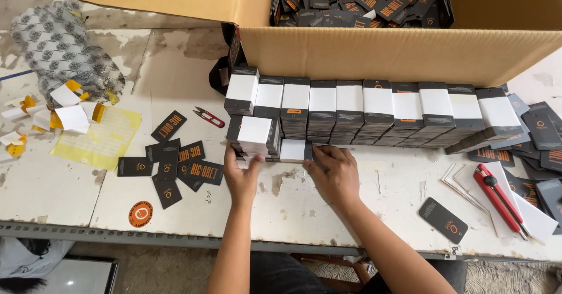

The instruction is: Sorting, stacking, and inserting printed cards into small cardboard boxes

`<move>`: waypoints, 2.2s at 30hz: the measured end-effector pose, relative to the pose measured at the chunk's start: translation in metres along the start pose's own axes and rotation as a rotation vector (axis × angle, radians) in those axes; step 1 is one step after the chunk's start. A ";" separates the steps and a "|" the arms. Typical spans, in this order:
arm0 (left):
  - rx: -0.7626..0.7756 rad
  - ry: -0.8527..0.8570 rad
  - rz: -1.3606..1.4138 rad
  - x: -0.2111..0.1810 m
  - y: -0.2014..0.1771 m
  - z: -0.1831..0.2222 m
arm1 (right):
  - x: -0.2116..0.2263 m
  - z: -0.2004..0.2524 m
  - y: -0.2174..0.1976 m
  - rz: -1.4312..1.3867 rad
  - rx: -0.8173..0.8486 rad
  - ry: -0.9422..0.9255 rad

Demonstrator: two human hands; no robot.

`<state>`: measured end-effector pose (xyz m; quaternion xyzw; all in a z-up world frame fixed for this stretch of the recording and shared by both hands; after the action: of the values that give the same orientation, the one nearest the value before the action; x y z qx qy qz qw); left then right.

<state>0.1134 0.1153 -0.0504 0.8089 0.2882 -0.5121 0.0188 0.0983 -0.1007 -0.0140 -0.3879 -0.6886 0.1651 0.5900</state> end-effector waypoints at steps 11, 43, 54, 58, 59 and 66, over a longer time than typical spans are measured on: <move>-0.033 -0.004 -0.074 0.009 -0.005 0.002 | 0.003 0.000 -0.001 0.002 0.022 -0.006; -0.008 -0.074 0.019 0.024 -0.008 0.004 | 0.001 0.002 0.003 0.082 0.009 -0.047; -0.037 -0.325 0.197 0.003 -0.014 0.000 | -0.002 0.055 -0.010 0.836 -0.061 -0.443; -0.043 -0.157 0.101 -0.034 -0.014 0.008 | -0.025 0.088 -0.047 0.619 0.130 -0.417; -0.177 0.011 -0.149 -0.049 -0.024 0.015 | -0.028 0.093 -0.057 0.528 0.163 -0.393; 0.893 0.506 -0.575 -0.108 0.048 0.129 | -0.041 0.124 -0.108 0.331 0.011 -0.497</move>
<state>-0.0024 -0.0148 -0.0333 0.7250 0.2478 -0.3596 -0.5326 -0.0548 -0.1720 0.0009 -0.4394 -0.7385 0.3528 0.3703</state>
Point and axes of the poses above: each hand's wrist, its own z-axis away from the middle knuckle, its own y-axis out of the palm, x = y × z, the point moved 6 cm from there along -z, towards the middle knuckle, and after that the axes turned 12 degrees about y, right-handed, at the moved point
